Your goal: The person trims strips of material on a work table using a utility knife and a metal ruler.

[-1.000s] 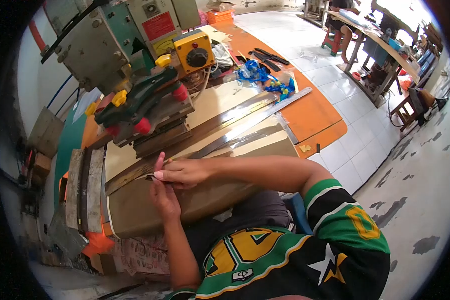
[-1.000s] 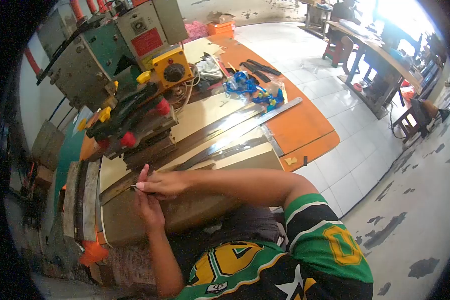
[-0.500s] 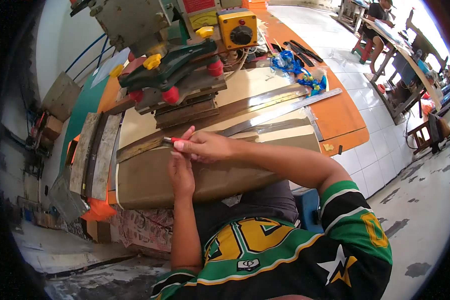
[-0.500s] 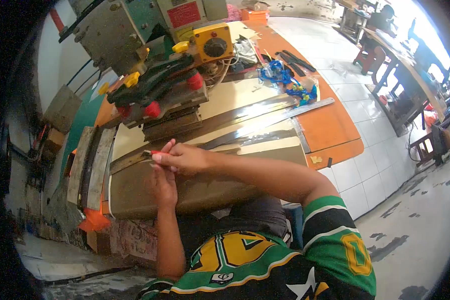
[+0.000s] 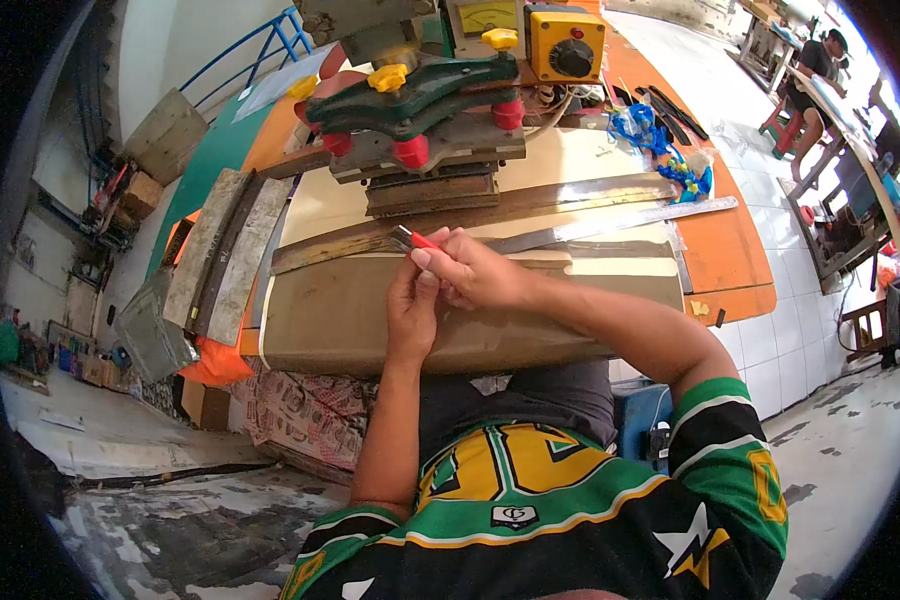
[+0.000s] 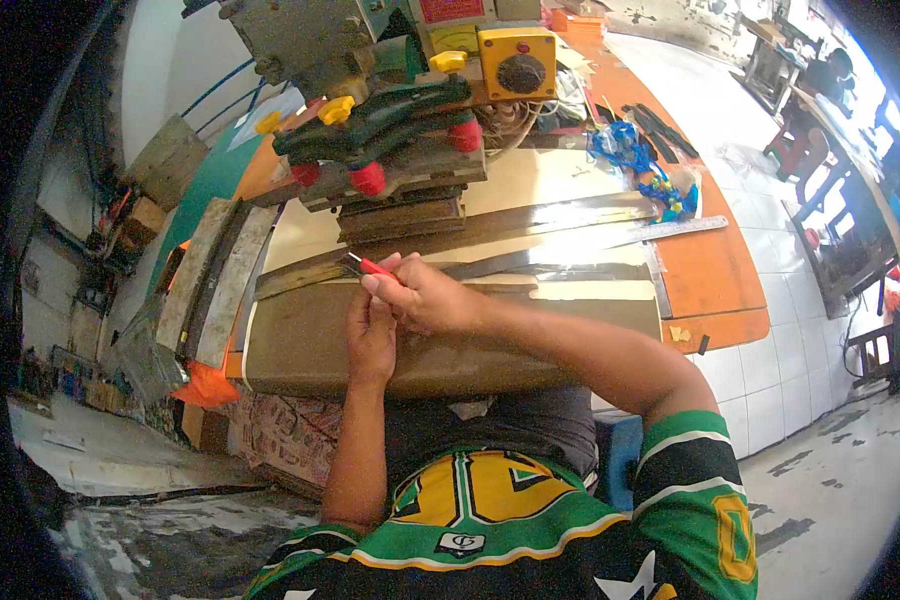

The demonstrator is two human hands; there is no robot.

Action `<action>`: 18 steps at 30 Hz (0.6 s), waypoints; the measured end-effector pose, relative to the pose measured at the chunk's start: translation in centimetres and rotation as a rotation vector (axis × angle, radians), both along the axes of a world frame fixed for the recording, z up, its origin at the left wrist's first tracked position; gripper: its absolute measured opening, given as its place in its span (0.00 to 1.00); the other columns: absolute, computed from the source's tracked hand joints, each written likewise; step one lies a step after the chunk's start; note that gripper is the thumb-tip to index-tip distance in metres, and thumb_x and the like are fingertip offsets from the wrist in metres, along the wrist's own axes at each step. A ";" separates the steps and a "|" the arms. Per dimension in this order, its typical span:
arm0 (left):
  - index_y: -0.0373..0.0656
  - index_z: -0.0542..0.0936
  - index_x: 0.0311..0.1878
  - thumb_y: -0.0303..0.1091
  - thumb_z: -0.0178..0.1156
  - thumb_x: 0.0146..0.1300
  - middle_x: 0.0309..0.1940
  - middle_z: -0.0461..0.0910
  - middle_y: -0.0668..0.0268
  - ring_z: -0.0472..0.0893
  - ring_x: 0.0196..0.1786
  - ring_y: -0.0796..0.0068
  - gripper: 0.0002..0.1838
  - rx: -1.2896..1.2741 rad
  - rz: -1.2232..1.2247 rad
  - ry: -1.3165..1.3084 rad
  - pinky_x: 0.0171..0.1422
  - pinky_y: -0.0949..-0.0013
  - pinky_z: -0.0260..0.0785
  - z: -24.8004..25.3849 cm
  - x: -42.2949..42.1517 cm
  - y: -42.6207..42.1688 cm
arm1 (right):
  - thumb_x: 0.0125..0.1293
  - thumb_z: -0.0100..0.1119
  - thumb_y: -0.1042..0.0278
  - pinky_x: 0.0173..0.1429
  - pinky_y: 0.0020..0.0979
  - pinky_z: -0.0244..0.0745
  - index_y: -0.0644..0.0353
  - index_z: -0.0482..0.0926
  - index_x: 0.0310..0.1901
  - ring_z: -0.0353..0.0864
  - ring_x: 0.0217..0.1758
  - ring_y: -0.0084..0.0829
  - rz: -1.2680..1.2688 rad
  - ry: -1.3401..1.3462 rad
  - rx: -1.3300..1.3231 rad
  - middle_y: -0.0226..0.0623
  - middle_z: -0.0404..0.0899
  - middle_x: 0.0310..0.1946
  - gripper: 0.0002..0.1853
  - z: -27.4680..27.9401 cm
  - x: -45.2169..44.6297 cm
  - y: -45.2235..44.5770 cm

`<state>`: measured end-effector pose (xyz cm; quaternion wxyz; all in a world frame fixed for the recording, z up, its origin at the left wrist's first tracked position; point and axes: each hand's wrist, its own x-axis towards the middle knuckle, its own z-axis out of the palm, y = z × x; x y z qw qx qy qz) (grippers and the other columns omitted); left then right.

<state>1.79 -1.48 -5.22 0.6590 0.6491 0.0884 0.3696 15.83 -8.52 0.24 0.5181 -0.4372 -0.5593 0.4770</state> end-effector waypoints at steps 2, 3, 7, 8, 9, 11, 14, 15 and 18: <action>0.38 0.65 0.75 0.57 0.51 0.77 0.69 0.72 0.55 0.75 0.67 0.66 0.35 -0.012 0.003 -0.036 0.71 0.64 0.67 0.4 0.3 -0.3 | 0.82 0.46 0.47 0.24 0.27 0.61 0.62 0.75 0.27 0.66 0.19 0.19 -0.019 -0.034 0.008 0.22 0.67 0.16 0.29 0.0 -0.2 0.0; 0.38 0.65 0.75 0.56 0.51 0.78 0.69 0.72 0.56 0.75 0.66 0.67 0.35 -0.024 0.005 -0.070 0.69 0.65 0.68 0.8 0.5 -0.5 | 0.82 0.45 0.47 0.27 0.28 0.63 0.62 0.76 0.28 0.67 0.23 0.19 -0.037 -0.014 0.004 0.23 0.68 0.19 0.28 -0.2 -0.2 0.2; 0.38 0.68 0.71 0.52 0.54 0.78 0.65 0.73 0.58 0.77 0.61 0.69 0.30 -0.018 0.209 -0.079 0.66 0.66 0.70 1.0 0.6 -1.1 | 0.82 0.41 0.42 0.31 0.24 0.60 0.57 0.73 0.37 0.64 0.29 0.17 -0.037 0.045 0.098 0.23 0.66 0.26 0.25 -0.4 0.2 0.7; 0.39 0.69 0.68 0.50 0.56 0.77 0.62 0.74 0.60 0.77 0.58 0.71 0.27 -0.009 0.294 -0.070 0.64 0.67 0.70 0.2 0.4 -0.7 | 0.82 0.41 0.42 0.31 0.24 0.60 0.57 0.73 0.37 0.64 0.29 0.17 -0.045 0.045 0.099 0.23 0.66 0.26 0.25 -0.6 0.3 0.7; 0.39 0.70 0.65 0.47 0.58 0.77 0.58 0.75 0.62 0.77 0.55 0.73 0.24 0.000 0.377 -0.061 0.63 0.68 0.71 -0.1 0.5 -0.6 | 0.82 0.40 0.42 0.38 0.31 0.66 0.61 0.73 0.39 0.69 0.34 0.22 -0.114 0.017 0.086 0.28 0.71 0.29 0.27 -0.8 0.5 0.6; 0.41 0.71 0.59 0.45 0.60 0.76 0.51 0.75 0.67 0.77 0.49 0.76 0.20 0.066 0.477 -0.109 0.58 0.69 0.72 -0.7 1.2 -0.4 | 0.82 0.40 0.41 0.44 0.37 0.71 0.65 0.74 0.41 0.73 0.38 0.27 -0.198 -0.016 0.076 0.34 0.75 0.32 0.29 -0.8 1.0 0.4; 0.41 0.72 0.57 0.45 0.59 0.77 0.50 0.75 0.68 0.76 0.47 0.77 0.18 0.030 0.523 -0.041 0.54 0.70 0.71 -1.1 0.7 -0.4 | 0.82 0.37 0.41 0.47 0.43 0.73 0.63 0.70 0.53 0.81 0.40 0.44 -0.307 -0.256 0.146 0.51 0.78 0.35 0.27 -0.5 1.0 0.1; 0.40 0.72 0.56 0.45 0.58 0.77 0.48 0.75 0.67 0.75 0.46 0.78 0.18 0.015 0.512 0.008 0.53 0.71 0.70 -0.7 0.6 -0.5 | 0.82 0.37 0.41 0.47 0.43 0.73 0.63 0.70 0.53 0.81 0.40 0.44 -0.314 -0.257 0.148 0.51 0.78 0.35 0.27 -0.3 0.9 0.0; 0.40 0.71 0.54 0.44 0.56 0.79 0.43 0.74 0.69 0.74 0.44 0.80 0.16 -0.012 0.495 0.073 0.50 0.73 0.69 0.2 0.9 -1.0 | 0.82 0.34 0.40 0.46 0.45 0.70 0.63 0.69 0.55 0.79 0.42 0.51 -0.217 -0.346 0.206 0.55 0.76 0.36 0.29 -0.2 0.6 0.0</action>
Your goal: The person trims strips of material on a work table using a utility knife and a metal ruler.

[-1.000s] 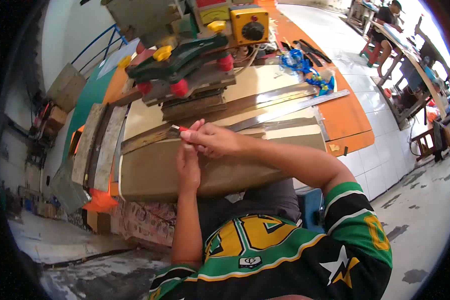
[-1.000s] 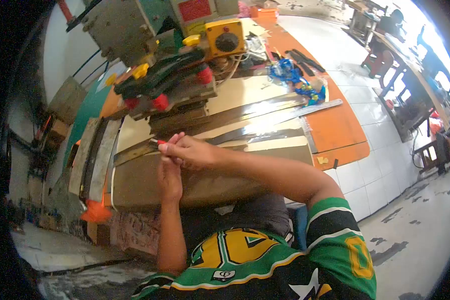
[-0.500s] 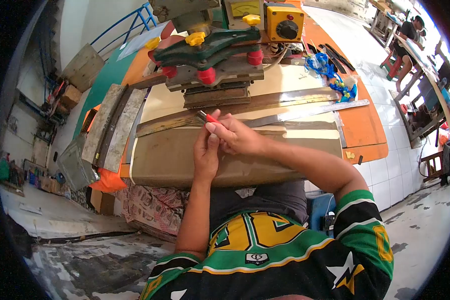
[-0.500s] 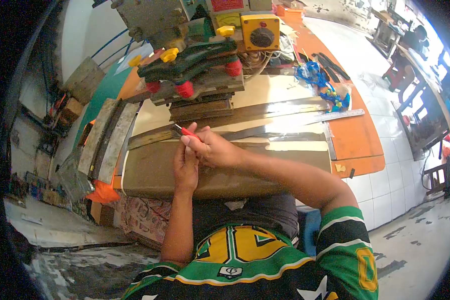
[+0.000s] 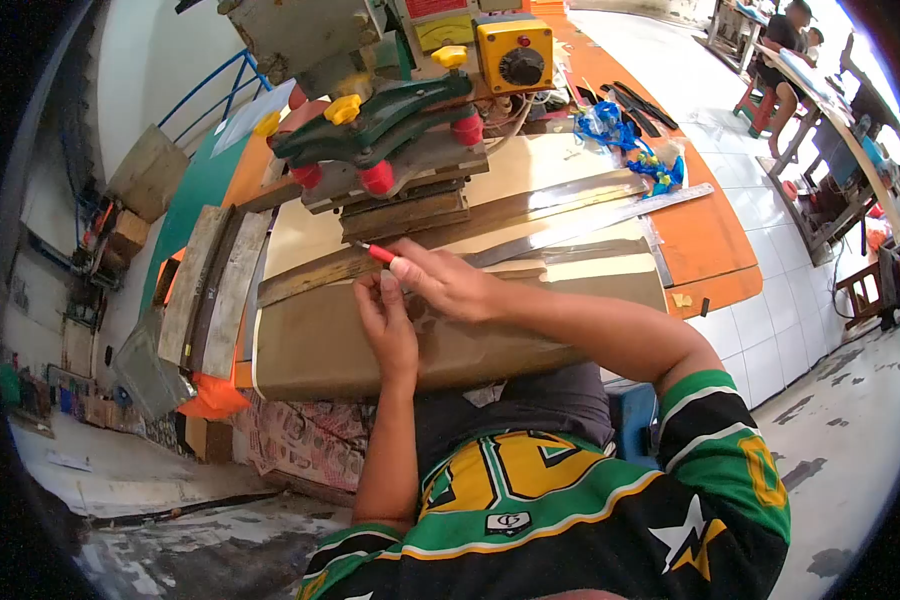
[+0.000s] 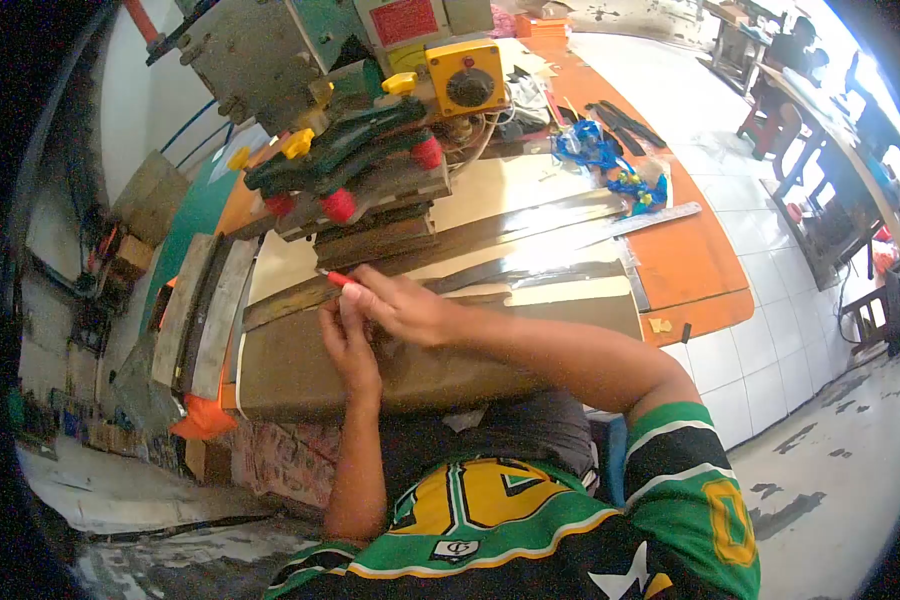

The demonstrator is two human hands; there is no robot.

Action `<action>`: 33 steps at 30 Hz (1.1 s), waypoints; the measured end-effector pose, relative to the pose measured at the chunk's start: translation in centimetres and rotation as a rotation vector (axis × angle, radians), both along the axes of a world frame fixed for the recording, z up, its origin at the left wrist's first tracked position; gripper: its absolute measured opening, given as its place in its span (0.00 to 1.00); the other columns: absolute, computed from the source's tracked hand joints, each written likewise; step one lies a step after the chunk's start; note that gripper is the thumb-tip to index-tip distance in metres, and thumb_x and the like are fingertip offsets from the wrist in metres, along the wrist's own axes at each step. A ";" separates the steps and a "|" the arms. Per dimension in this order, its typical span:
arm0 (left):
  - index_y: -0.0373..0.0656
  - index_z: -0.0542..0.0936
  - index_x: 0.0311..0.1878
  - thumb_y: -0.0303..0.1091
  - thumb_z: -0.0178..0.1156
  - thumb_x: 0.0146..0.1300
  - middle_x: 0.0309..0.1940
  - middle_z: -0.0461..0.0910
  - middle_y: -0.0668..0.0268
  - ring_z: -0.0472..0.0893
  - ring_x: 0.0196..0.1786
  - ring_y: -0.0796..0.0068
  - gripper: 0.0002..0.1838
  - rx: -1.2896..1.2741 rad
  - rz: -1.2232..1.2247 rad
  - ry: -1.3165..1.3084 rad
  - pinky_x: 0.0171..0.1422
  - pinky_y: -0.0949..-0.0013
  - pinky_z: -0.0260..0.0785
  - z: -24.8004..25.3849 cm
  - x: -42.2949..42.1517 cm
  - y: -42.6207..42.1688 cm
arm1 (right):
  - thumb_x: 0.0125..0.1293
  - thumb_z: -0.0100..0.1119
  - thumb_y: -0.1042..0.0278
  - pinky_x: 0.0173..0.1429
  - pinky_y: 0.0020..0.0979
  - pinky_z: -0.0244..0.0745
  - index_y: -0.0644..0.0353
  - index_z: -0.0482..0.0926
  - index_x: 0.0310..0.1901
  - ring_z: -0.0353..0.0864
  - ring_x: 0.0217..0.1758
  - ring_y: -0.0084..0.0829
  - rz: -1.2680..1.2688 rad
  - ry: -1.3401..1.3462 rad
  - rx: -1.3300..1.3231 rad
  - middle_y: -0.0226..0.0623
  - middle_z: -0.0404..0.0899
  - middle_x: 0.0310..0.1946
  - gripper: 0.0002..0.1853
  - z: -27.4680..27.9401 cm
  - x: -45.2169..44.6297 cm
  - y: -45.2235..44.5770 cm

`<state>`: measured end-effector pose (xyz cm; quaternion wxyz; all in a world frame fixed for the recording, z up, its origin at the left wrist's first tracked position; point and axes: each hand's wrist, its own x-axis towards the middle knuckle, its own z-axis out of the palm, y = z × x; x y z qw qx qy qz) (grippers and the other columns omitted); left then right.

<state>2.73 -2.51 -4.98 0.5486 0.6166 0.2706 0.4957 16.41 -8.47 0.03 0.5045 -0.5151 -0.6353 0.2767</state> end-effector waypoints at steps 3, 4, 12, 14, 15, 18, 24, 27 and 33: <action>0.39 0.70 0.53 0.44 0.53 0.80 0.39 0.74 0.70 0.74 0.42 0.79 0.16 0.080 0.052 0.024 0.49 0.72 0.69 0.4 0.7 -0.4 | 0.82 0.35 0.40 0.46 0.45 0.71 0.63 0.68 0.55 0.79 0.41 0.50 0.069 -0.061 -0.071 0.53 0.76 0.36 0.29 -0.4 -0.1 -0.2; 0.38 0.71 0.53 0.45 0.53 0.80 0.39 0.75 0.70 0.75 0.42 0.77 0.17 0.174 0.110 0.035 0.48 0.70 0.69 0.4 0.8 -0.6 | 0.82 0.35 0.39 0.46 0.45 0.71 0.63 0.68 0.53 0.78 0.39 0.48 0.109 -0.021 -0.030 0.50 0.75 0.33 0.29 -0.3 -0.3 -0.3; 0.38 0.74 0.44 0.45 0.54 0.78 0.29 0.75 0.54 0.76 0.32 0.59 0.17 0.424 0.201 0.317 0.38 0.59 0.69 2.4 -0.7 0.7 | 0.81 0.32 0.34 0.32 0.31 0.72 0.57 0.67 0.51 0.75 0.28 0.27 0.306 0.151 -0.299 0.38 0.74 0.32 0.29 0.6 0.0 -0.9; 0.37 0.73 0.39 0.44 0.55 0.77 0.28 0.75 0.51 0.73 0.29 0.50 0.18 0.551 0.194 0.361 0.35 0.56 0.66 3.6 -1.1 0.8 | 0.79 0.31 0.30 0.26 0.26 0.73 0.55 0.66 0.54 0.75 0.25 0.22 0.372 0.321 -0.260 0.33 0.74 0.32 0.32 0.0 -0.1 -0.5; 0.37 0.73 0.39 0.44 0.55 0.77 0.28 0.75 0.51 0.73 0.29 0.50 0.18 0.558 0.193 0.360 0.35 0.56 0.66 3.7 -1.2 1.0 | 0.79 0.31 0.30 0.26 0.26 0.73 0.55 0.66 0.54 0.75 0.25 0.22 0.371 0.320 -0.254 0.33 0.74 0.32 0.32 0.0 -0.1 -0.5; 0.37 0.71 0.38 0.44 0.54 0.78 0.27 0.73 0.52 0.71 0.28 0.52 0.18 0.579 0.162 0.449 0.34 0.57 0.65 3.7 -1.5 1.9 | 0.79 0.33 0.32 0.27 0.23 0.71 0.55 0.66 0.55 0.72 0.24 0.20 0.390 0.405 -0.321 0.33 0.72 0.31 0.31 0.2 0.1 -0.4; 0.37 0.70 0.36 0.44 0.51 0.79 0.25 0.69 0.55 0.67 0.27 0.57 0.20 0.606 0.137 0.362 0.34 0.59 0.63 3.6 -1.4 1.7 | 0.79 0.35 0.32 0.23 0.26 0.71 0.58 0.64 0.55 0.74 0.20 0.24 0.462 0.379 -0.285 0.34 0.71 0.27 0.31 -0.5 0.1 -0.2; 0.37 0.71 0.36 0.45 0.48 0.80 0.25 0.70 0.56 0.68 0.28 0.62 0.20 0.571 0.096 0.320 0.35 0.60 0.63 3.4 -1.1 1.2 | 0.79 0.40 0.34 0.22 0.27 0.71 0.58 0.60 0.58 0.75 0.20 0.24 0.422 0.157 -0.183 0.37 0.71 0.26 0.30 -0.6 -0.4 -0.6; 0.38 0.74 0.37 0.49 0.46 0.81 0.26 0.71 0.65 0.69 0.31 0.74 0.23 0.336 0.098 0.338 0.38 0.65 0.64 3.9 -0.9 0.2 | 0.74 0.50 0.33 0.55 0.45 0.79 0.66 0.45 0.70 0.83 0.54 0.53 0.288 -0.006 0.097 0.64 0.73 0.50 0.45 -1.5 -1.4 -0.5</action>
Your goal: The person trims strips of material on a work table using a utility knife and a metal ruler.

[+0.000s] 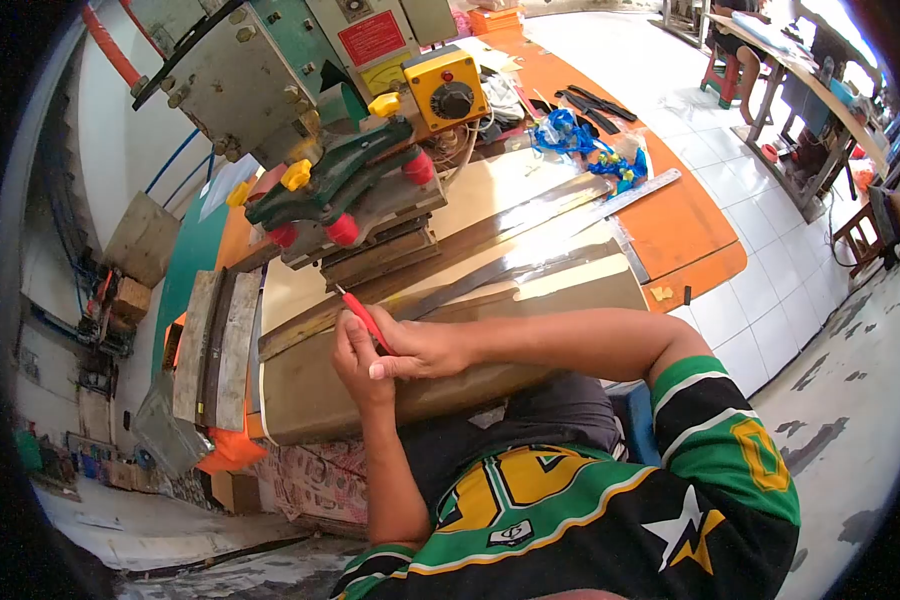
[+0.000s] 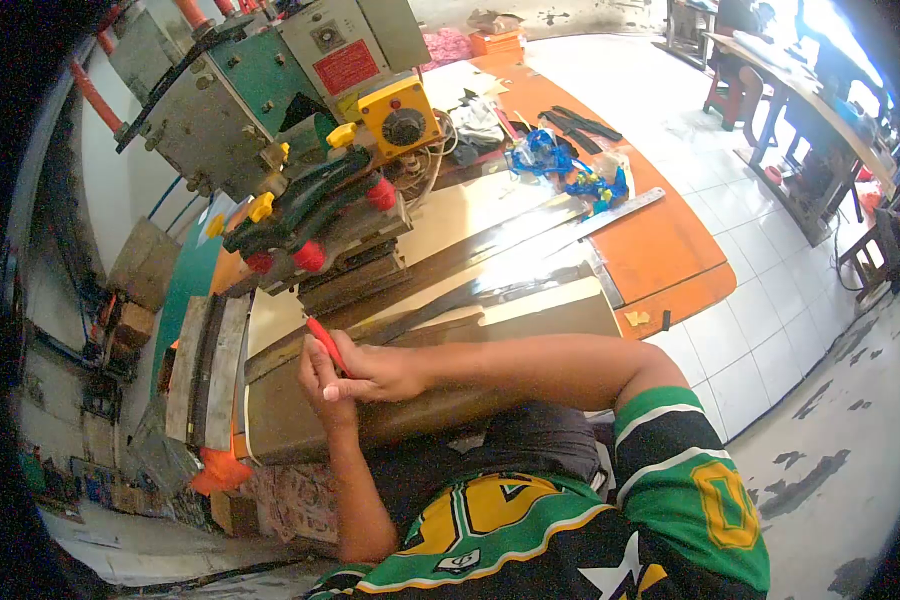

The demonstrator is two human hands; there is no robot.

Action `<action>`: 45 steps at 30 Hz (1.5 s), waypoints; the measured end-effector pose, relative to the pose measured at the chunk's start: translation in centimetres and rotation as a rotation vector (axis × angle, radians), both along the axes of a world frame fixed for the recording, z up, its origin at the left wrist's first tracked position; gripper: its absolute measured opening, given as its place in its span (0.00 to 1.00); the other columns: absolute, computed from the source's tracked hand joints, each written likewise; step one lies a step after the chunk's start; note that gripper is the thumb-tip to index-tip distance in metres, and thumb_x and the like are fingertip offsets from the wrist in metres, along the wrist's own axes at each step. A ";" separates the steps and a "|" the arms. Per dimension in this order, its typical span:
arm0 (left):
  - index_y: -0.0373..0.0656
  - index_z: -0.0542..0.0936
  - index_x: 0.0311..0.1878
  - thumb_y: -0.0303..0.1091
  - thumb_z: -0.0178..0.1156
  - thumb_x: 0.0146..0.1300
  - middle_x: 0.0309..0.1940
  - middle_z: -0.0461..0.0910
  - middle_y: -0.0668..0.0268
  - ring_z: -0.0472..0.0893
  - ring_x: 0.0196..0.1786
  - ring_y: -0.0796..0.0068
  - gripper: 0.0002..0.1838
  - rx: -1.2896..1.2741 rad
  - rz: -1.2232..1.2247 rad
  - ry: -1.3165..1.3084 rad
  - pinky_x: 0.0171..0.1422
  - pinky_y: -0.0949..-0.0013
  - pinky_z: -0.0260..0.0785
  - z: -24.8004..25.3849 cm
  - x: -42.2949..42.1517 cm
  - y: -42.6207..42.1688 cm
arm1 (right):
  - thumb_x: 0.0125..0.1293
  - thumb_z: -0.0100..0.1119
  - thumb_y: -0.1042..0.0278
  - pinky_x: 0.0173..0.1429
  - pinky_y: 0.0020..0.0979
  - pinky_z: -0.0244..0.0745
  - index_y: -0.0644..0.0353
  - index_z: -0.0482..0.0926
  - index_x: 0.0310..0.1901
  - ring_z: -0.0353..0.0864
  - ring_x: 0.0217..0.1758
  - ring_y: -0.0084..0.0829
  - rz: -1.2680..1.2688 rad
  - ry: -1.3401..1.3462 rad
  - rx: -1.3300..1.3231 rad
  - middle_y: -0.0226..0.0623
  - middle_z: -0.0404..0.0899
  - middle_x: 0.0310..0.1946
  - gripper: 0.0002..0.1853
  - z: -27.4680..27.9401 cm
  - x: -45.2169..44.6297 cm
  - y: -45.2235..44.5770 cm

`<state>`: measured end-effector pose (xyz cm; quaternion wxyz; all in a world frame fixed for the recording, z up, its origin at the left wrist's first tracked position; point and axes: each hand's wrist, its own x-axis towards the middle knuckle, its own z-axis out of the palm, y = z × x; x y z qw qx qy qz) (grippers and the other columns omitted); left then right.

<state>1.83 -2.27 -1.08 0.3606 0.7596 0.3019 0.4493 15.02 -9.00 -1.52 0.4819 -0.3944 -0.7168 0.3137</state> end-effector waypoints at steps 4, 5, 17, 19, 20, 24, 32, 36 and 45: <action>0.40 0.74 0.37 0.52 0.45 0.81 0.26 0.70 0.66 0.68 0.31 0.76 0.24 -0.044 -0.042 -0.088 0.38 0.66 0.64 0.6 -0.2 -0.5 | 0.73 0.51 0.33 0.68 0.48 0.69 0.68 0.36 0.75 0.71 0.70 0.60 0.015 -0.021 -0.078 0.76 0.63 0.62 0.53 0.6 -0.3 -0.9; 0.40 0.75 0.37 0.52 0.45 0.81 0.26 0.70 0.67 0.68 0.31 0.75 0.24 -0.058 -0.052 -0.097 0.38 0.66 0.64 0.7 -0.2 -0.6 | 0.73 0.52 0.32 0.65 0.49 0.72 0.70 0.33 0.75 0.74 0.66 0.62 -0.011 -0.060 -0.036 0.77 0.66 0.60 0.55 0.5 -0.4 -0.9; 0.36 0.79 0.41 0.45 0.44 0.81 0.26 0.75 0.61 0.73 0.29 0.72 0.22 0.027 -0.045 -0.047 0.35 0.64 0.66 2.6 -1.6 -2.2 | 0.68 0.49 0.24 0.41 0.56 0.78 0.76 0.29 0.74 0.80 0.35 0.70 -0.128 -0.326 0.129 0.70 0.78 0.31 0.63 -0.9 -0.4 -0.3; 0.36 0.79 0.45 0.47 0.43 0.82 0.28 0.77 0.64 0.73 0.31 0.74 0.23 -0.037 -0.101 -0.096 0.37 0.66 0.67 2.3 -1.5 -2.3 | 0.69 0.49 0.25 0.39 0.56 0.76 0.77 0.31 0.74 0.80 0.34 0.68 -0.121 -0.359 0.075 0.68 0.77 0.29 0.62 0.0 0.0 -0.6; 0.36 0.79 0.45 0.47 0.43 0.82 0.28 0.77 0.64 0.73 0.31 0.74 0.23 -0.039 -0.081 -0.099 0.37 0.66 0.67 2.1 -1.3 -2.2 | 0.69 0.49 0.26 0.38 0.55 0.75 0.77 0.32 0.74 0.80 0.33 0.68 -0.098 -0.378 0.012 0.66 0.77 0.28 0.61 0.9 0.2 -0.8; 0.35 0.79 0.47 0.49 0.43 0.83 0.31 0.77 0.68 0.73 0.36 0.78 0.25 -0.061 -0.076 -0.207 0.41 0.69 0.67 0.2 -1.7 -1.7 | 0.73 0.50 0.32 0.40 0.57 0.72 0.69 0.47 0.73 0.79 0.35 0.67 -0.123 -0.383 -0.025 0.64 0.79 0.31 0.48 1.6 0.6 -0.8; 0.35 0.79 0.49 0.47 0.44 0.83 0.31 0.77 0.64 0.73 0.35 0.75 0.23 -0.032 -0.100 -0.109 0.40 0.66 0.67 -1.6 -3.8 -0.6 | 0.74 0.50 0.35 0.38 0.58 0.73 0.61 0.56 0.71 0.81 0.36 0.64 -0.241 -0.522 -0.087 0.62 0.80 0.29 0.40 1.5 0.1 -0.5; 0.36 0.79 0.47 0.46 0.46 0.82 0.27 0.75 0.66 0.73 0.30 0.76 0.21 -0.139 -0.092 -0.088 0.37 0.68 0.67 -2.1 -4.6 -0.3 | 0.73 0.53 0.39 0.38 0.56 0.74 0.62 0.60 0.68 0.82 0.36 0.63 -0.317 -0.549 -0.085 0.61 0.81 0.29 0.37 0.7 0.3 0.3; 0.38 0.77 0.39 0.45 0.53 0.79 0.22 0.74 0.61 0.74 0.25 0.71 0.18 -0.065 -0.112 0.063 0.34 0.66 0.67 -3.1 -4.7 0.5 | 0.66 0.63 0.59 0.47 0.52 0.81 0.60 0.72 0.62 0.84 0.45 0.57 -0.483 -0.553 0.051 0.56 0.82 0.48 0.26 -0.9 1.2 1.4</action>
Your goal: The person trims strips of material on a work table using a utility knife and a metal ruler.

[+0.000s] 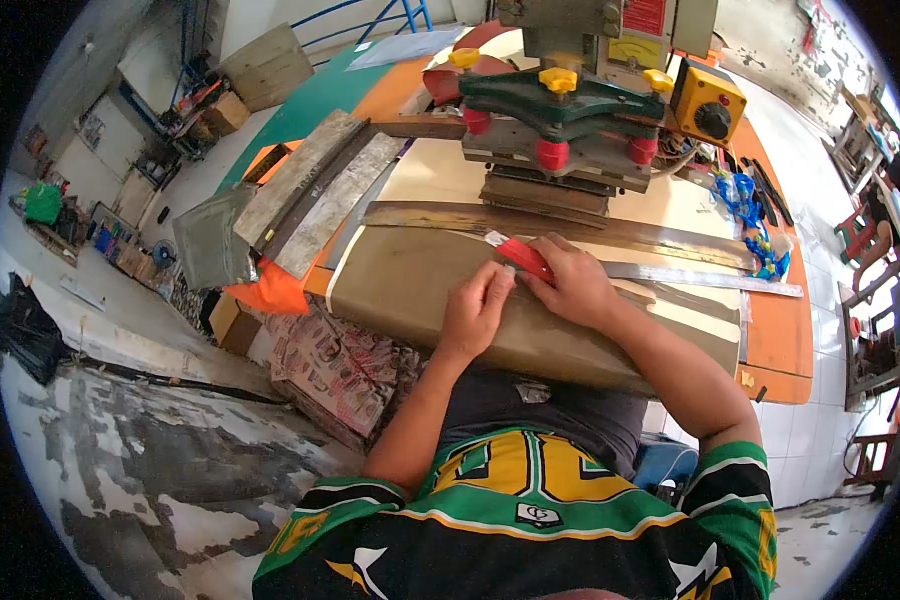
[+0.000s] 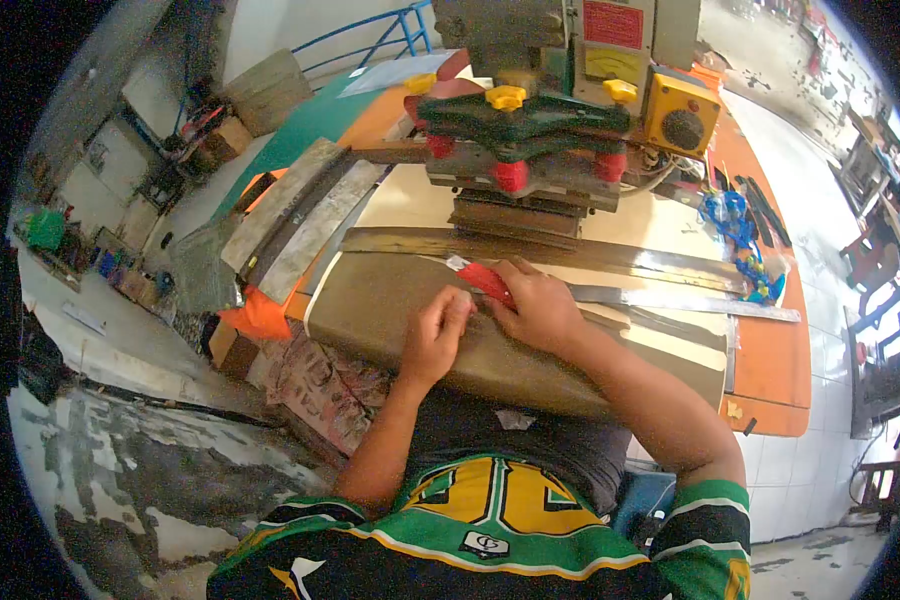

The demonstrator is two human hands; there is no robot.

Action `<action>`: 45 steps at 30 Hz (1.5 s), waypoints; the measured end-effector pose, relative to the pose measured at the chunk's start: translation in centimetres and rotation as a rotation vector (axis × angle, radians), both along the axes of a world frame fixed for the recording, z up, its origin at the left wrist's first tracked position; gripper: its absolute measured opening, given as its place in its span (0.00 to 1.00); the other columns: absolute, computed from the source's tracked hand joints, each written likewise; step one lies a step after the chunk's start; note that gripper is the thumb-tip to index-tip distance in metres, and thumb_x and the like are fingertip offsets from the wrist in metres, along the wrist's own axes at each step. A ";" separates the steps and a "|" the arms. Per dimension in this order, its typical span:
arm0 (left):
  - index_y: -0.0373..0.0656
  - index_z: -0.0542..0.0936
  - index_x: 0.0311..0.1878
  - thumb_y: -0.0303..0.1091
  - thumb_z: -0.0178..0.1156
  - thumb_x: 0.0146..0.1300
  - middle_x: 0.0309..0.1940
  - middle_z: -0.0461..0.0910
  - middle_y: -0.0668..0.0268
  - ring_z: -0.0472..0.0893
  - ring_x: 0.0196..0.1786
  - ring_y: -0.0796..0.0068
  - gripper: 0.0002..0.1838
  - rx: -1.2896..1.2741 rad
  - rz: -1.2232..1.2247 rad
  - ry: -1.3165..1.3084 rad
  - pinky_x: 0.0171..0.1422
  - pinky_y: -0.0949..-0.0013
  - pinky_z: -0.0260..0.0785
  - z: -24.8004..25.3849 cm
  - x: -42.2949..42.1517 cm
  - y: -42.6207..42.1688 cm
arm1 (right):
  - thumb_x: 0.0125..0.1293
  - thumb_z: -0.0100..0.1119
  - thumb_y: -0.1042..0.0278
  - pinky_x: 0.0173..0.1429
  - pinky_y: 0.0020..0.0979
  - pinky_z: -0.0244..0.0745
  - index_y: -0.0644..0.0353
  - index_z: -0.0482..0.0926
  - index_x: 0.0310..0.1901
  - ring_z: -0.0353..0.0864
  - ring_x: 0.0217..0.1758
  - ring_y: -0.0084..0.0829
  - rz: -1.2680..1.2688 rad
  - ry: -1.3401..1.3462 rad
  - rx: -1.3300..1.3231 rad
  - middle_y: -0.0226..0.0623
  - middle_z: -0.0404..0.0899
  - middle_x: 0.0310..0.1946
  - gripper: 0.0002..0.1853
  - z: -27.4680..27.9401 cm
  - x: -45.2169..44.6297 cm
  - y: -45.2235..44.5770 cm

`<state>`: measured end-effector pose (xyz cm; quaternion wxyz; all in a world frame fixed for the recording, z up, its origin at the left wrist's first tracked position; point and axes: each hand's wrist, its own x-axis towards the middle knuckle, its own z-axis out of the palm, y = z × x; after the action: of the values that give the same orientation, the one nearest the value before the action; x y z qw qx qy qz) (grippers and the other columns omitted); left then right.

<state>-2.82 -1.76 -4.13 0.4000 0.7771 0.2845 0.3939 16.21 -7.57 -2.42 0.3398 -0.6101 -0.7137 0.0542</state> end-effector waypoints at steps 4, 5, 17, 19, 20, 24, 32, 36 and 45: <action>0.38 0.78 0.38 0.44 0.55 0.78 0.23 0.75 0.58 0.75 0.24 0.64 0.18 0.051 0.009 0.033 0.32 0.63 0.67 0.4 0.2 -0.6 | 0.62 0.64 0.62 0.50 0.52 0.81 0.61 0.76 0.58 0.84 0.47 0.56 -0.038 -0.071 -0.029 0.54 0.79 0.53 0.24 -0.5 0.0 0.0; 0.38 0.78 0.38 0.44 0.55 0.78 0.23 0.75 0.58 0.75 0.24 0.64 0.18 0.056 0.011 0.027 0.32 0.63 0.67 0.5 0.1 -0.6 | 0.62 0.64 0.62 0.50 0.52 0.81 0.61 0.77 0.57 0.84 0.47 0.56 -0.044 -0.058 -0.020 0.54 0.78 0.51 0.23 -0.3 -0.2 -0.1; 0.37 0.77 0.35 0.43 0.56 0.77 0.22 0.75 0.57 0.75 0.24 0.59 0.18 0.105 0.009 -0.011 0.31 0.61 0.66 -0.3 0.3 -0.6 | 0.61 0.65 0.62 0.51 0.51 0.81 0.62 0.79 0.53 0.83 0.47 0.57 -0.044 -0.066 -0.014 0.54 0.78 0.49 0.20 -0.9 -0.3 -0.2; 0.37 0.77 0.35 0.41 0.57 0.76 0.23 0.75 0.55 0.75 0.25 0.54 0.17 0.169 0.011 -0.015 0.31 0.60 0.66 -0.5 0.3 -0.5 | 0.62 0.66 0.61 0.52 0.51 0.80 0.62 0.78 0.54 0.83 0.47 0.57 -0.042 -0.062 0.007 0.55 0.78 0.50 0.21 -1.0 -0.2 -0.2; 0.37 0.77 0.35 0.41 0.57 0.76 0.23 0.75 0.55 0.75 0.25 0.54 0.17 0.168 0.009 -0.015 0.31 0.60 0.66 -0.6 0.3 -0.5 | 0.63 0.65 0.60 0.52 0.52 0.80 0.61 0.77 0.55 0.83 0.48 0.57 -0.048 -0.072 0.008 0.55 0.78 0.50 0.22 -0.9 -0.2 -0.3; 0.37 0.75 0.32 0.37 0.59 0.74 0.23 0.74 0.53 0.76 0.25 0.52 0.15 0.223 0.058 0.035 0.31 0.58 0.65 -0.5 0.0 -0.7 | 0.64 0.64 0.59 0.53 0.53 0.80 0.60 0.72 0.60 0.82 0.50 0.58 -0.036 -0.049 -0.088 0.56 0.78 0.51 0.26 0.0 -0.4 -0.3; 0.39 0.73 0.31 0.34 0.61 0.71 0.21 0.73 0.57 0.73 0.21 0.59 0.13 0.288 0.083 0.015 0.28 0.61 0.64 -0.9 0.0 -0.9 | 0.66 0.63 0.58 0.54 0.53 0.79 0.60 0.71 0.60 0.82 0.51 0.58 -0.040 -0.043 -0.073 0.55 0.78 0.51 0.25 -0.3 -0.4 -0.2; 0.42 0.74 0.34 0.36 0.64 0.71 0.19 0.71 0.66 0.69 0.21 0.75 0.12 0.174 0.124 -0.078 0.27 0.68 0.63 -1.5 0.3 -1.3 | 0.66 0.63 0.58 0.54 0.52 0.79 0.58 0.71 0.60 0.82 0.52 0.56 -0.050 -0.051 -0.024 0.54 0.78 0.52 0.24 -0.7 -0.5 -0.3; 0.41 0.76 0.36 0.34 0.64 0.70 0.19 0.69 0.73 0.65 0.20 0.84 0.09 0.151 0.007 -0.200 0.25 0.73 0.57 -2.5 -0.5 -1.2 | 0.67 0.62 0.57 0.53 0.53 0.79 0.60 0.69 0.61 0.83 0.52 0.58 -0.055 -0.054 -0.106 0.56 0.77 0.54 0.26 -0.6 -0.4 -0.4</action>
<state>-3.30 -2.98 -6.68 0.3656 0.7608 0.2154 0.4911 15.86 -8.02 -3.06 0.2889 -0.6479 -0.7017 0.0662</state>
